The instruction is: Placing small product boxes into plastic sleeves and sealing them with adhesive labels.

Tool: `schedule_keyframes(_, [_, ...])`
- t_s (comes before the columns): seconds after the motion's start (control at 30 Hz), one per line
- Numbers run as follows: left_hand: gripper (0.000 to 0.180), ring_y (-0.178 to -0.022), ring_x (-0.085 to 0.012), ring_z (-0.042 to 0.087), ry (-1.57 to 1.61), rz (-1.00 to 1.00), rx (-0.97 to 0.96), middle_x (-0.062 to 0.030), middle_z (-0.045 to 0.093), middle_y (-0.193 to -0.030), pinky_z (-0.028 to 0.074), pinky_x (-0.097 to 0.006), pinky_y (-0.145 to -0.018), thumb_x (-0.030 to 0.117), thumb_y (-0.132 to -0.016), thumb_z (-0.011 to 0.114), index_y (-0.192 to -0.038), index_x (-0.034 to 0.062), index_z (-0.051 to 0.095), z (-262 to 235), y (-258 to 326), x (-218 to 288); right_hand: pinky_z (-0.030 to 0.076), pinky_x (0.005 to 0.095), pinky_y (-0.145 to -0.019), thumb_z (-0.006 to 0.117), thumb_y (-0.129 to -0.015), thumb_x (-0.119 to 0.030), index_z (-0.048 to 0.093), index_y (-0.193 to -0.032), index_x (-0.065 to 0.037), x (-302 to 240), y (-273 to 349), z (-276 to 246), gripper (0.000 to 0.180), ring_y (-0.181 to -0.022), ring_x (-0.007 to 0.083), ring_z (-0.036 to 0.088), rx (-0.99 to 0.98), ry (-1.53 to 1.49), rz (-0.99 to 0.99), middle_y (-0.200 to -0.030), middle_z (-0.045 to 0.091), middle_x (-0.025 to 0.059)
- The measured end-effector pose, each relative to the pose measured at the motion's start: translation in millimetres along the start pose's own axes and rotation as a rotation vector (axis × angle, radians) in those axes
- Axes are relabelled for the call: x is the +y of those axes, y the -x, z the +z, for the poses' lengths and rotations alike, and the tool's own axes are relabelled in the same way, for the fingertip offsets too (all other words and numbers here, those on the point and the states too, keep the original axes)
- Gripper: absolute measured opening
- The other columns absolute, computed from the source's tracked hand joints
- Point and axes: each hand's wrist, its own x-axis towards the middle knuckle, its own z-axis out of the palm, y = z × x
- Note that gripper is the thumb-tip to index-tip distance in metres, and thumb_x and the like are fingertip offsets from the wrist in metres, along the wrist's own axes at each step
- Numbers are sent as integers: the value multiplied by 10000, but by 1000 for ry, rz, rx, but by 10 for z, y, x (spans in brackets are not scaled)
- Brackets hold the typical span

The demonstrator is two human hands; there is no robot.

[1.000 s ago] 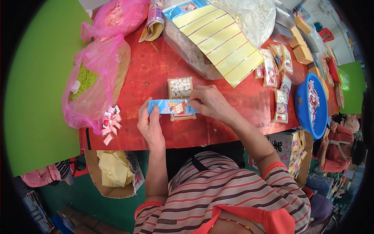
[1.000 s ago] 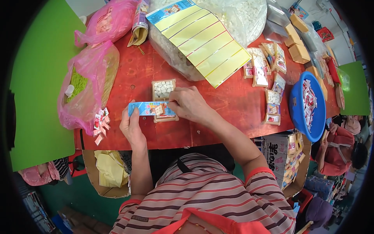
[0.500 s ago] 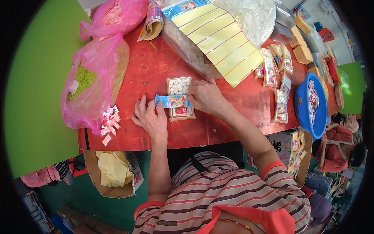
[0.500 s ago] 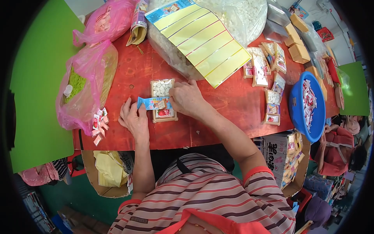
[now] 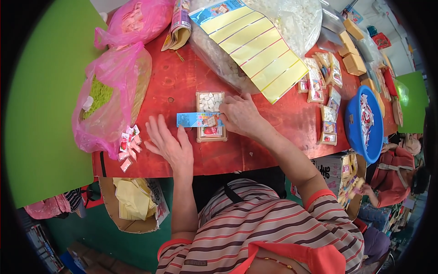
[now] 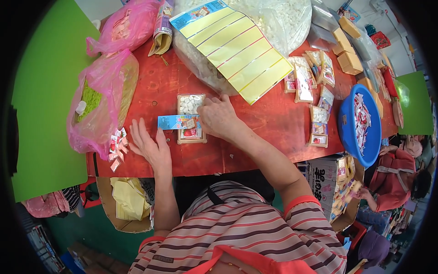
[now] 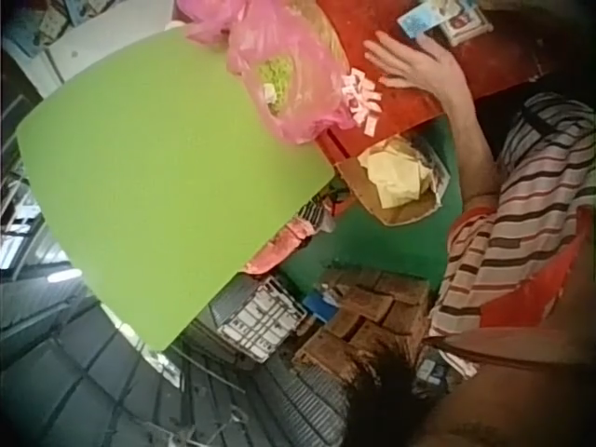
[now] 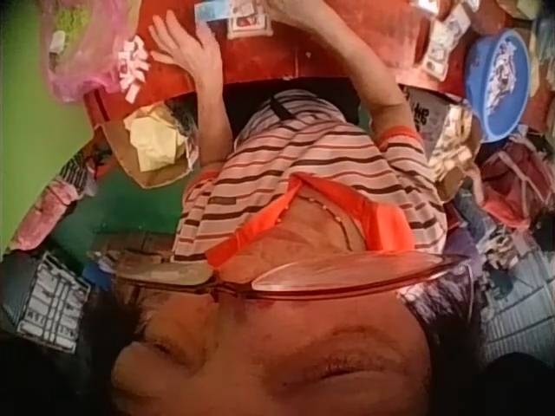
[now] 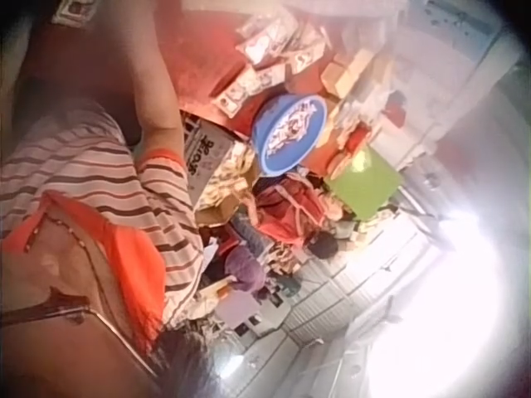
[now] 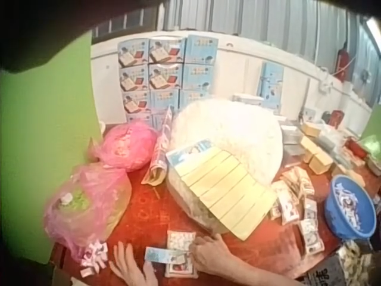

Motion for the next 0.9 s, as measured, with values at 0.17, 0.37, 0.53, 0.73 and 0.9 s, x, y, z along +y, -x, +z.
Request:
schedule_keyframes(0.17, [573, -1405, -354, 273, 44, 472, -220, -172, 369, -1475, 58, -622, -1104, 283, -869, 596, -1356, 14, 459, -39, 83, 294, 382, 436, -832, 621, -785, -191, 614, -738, -82, 13, 2, -2, 119, -856, 257, 616, 22, -26, -4, -851, 591, 96])
schedule_keyframes(0.37, [628, -1415, -354, 247, -38, 498, -479, -169, 344, -1490, 69, -665, -1071, 360, -882, 577, -1382, 7, 437, 83, 191, 276, 383, 441, -829, 637, -781, -226, 632, -737, -78, -9, 27, -10, 154, -842, 260, 615, 63, -66, -27, -829, 592, 98])
schedule_keyframes(0.53, [635, -1414, -361, 245, -79, 491, -449, -171, 347, -1489, 54, -687, -1056, 387, -875, 582, -1368, 7, 458, 138, 249, 288, 384, 446, -831, 634, -789, -237, 657, -749, -64, 5, 57, 11, 179, -830, 277, 615, 81, -156, -1, -800, 613, 115])
schedule_keyframes(0.73, [634, -1417, -378, 216, -106, 476, -412, -173, 363, -1476, 27, -699, -1046, 395, -862, 598, -1350, 7, 480, 140, 266, 291, 411, 419, -803, 616, -808, -215, 656, -763, -35, -19, -29, -110, 191, -811, 278, 614, -140, -326, 243, -782, 619, 132])
schedule_keyframes(0.9, [677, -1417, -386, 208, -123, 466, -429, -178, 375, -1462, 14, -702, -1045, 401, -834, 626, -1361, 10, 462, 125, 264, 294, 419, 398, -830, 626, -813, -171, 649, -877, -54, -15, -40, -181, 135, -889, 267, 599, 228, -49, 138, -888, 614, 107])
